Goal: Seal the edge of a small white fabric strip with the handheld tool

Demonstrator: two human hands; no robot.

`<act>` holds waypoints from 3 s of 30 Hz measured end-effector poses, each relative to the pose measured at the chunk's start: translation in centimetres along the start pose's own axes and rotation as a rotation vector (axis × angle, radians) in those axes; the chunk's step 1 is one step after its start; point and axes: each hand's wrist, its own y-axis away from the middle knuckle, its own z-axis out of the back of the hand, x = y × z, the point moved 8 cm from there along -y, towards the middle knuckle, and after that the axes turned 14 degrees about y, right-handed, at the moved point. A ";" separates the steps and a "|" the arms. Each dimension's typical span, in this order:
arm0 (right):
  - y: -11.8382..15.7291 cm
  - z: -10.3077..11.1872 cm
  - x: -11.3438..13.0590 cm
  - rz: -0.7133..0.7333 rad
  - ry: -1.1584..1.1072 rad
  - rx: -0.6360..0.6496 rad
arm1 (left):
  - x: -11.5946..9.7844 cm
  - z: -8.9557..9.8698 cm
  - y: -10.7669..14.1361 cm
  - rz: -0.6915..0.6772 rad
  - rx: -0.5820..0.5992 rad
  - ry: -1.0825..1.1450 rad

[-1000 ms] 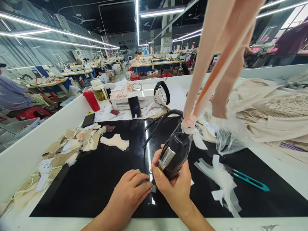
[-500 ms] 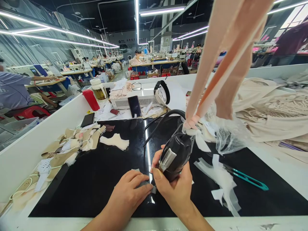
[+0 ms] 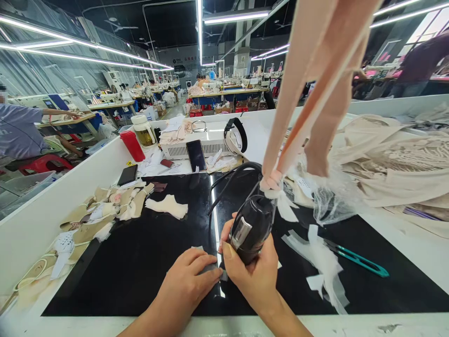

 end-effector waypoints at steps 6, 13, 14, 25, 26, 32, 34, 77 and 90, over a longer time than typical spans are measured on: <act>0.3 0.2 0.4 0.007 -0.061 0.007 | -0.2 0.1 0.0 0.000 0.016 0.001; 0.8 -0.1 0.5 0.017 -0.029 0.024 | -0.2 -0.2 0.0 0.018 0.060 -0.008; 0.8 -0.1 0.3 0.015 -0.019 0.022 | -0.2 -0.3 0.0 0.021 0.064 -0.008; -0.5 0.1 2.0 0.027 0.259 0.122 | 2.5 4.9 3.1 0.318 0.165 0.089; -0.6 -0.1 2.2 0.016 0.292 0.121 | 3.2 5.7 3.9 0.378 0.155 0.078; 0.0 -3.6 2.3 0.010 -0.028 0.135 | 5.1 7.1 7.3 0.543 0.090 0.097; 0.4 -5.4 2.0 0.001 -0.084 0.176 | 5.2 7.0 7.5 0.547 0.044 0.111; 2.3 -12.4 0.0 -0.060 -0.304 0.211 | 6.0 7.4 7.9 0.637 -0.203 0.347; -0.3 -7.0 1.2 -0.009 -0.168 0.108 | 2.8 7.1 7.5 0.313 0.034 0.217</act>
